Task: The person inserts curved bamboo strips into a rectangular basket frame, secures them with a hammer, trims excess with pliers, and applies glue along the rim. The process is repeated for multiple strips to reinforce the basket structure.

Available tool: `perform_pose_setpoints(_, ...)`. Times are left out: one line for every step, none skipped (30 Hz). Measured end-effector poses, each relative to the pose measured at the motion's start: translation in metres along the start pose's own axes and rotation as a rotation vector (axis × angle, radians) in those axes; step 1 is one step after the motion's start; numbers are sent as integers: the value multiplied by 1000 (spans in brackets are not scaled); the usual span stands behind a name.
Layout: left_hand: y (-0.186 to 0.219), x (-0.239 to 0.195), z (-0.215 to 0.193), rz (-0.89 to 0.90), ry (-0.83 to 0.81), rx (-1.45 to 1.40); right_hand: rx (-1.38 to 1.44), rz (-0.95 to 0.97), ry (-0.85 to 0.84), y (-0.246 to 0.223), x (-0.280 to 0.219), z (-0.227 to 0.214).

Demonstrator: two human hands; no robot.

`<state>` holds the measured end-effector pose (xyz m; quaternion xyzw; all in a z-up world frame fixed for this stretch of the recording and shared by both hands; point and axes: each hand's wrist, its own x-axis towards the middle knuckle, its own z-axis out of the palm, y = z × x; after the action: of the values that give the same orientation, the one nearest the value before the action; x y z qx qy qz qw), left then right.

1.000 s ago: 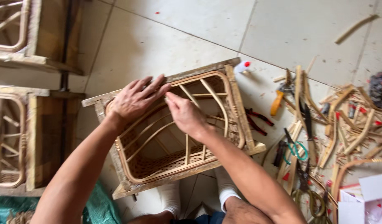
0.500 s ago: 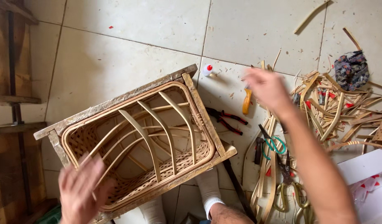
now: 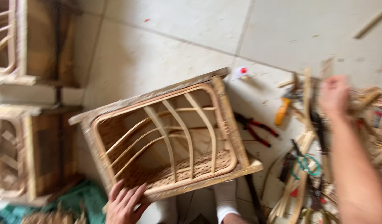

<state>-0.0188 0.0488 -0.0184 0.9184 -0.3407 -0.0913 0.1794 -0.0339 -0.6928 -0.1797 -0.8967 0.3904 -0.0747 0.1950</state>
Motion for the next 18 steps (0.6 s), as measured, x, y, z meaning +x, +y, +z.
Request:
perform_pose_setpoints(2,5,-7,51,24,-12,132,-20,52,-19,-6,-6)
perform_pose_setpoints(4,9,-12,93,54,-16,282,-27,74,-46,-15,-10)
perform_pose_setpoints(4,13,-16,130,68,-24,442,-38,84,-76,-28,-17)
perform_pose_setpoints(5,17,-19,175,81,-39,588,-53,77,-113,-52,-14)
perform_pose_setpoints(9,16,-22,171,94,-41,738,-67,50,-153,-80,-12)
perform_pose_setpoints(13,19,-23,173,113,-48,869,-90,16,-190,-101,-21)
perform_pose_setpoints(15,20,-25,183,90,-58,981,-114,-34,-225,-121,-37)
perform_pose_setpoints(17,19,-22,197,74,-76,1065,-151,-90,-260,-142,-54)
perform_pose_setpoints(20,17,-19,170,28,-89,1132,-184,-167,-299,-166,-57)
perform_pose_setpoints(24,17,-17,146,-20,-110,1176,-218,-237,-336,-189,-56)
perform_pose_setpoints(25,16,-17,143,19,-120,1190,-245,-312,-372,-211,-49)
perform_pose_setpoints(23,16,-17,148,60,-134,1182,-267,-364,-402,-231,-41)
perform_pose_setpoints(22,15,-19,153,100,-147,1167,-285,-401,-427,-249,-30)
perform_pose_setpoints(22,16,-20,160,127,-133,1099,-304,-403,-447,-258,-19)
perform_pose_setpoints(23,17,-22,166,153,-118,1056,-343,-411,-458,-265,-11)
perform_pose_setpoints(22,16,-24,181,170,-109,1009,-371,-411,-467,-273,-2)
perform_pose_setpoints(20,17,-24,160,121,-122,1002,-406,-405,-469,-278,4)
perform_pose_setpoints(21,16,-21,140,68,-138,992,-437,-399,-468,-281,9)
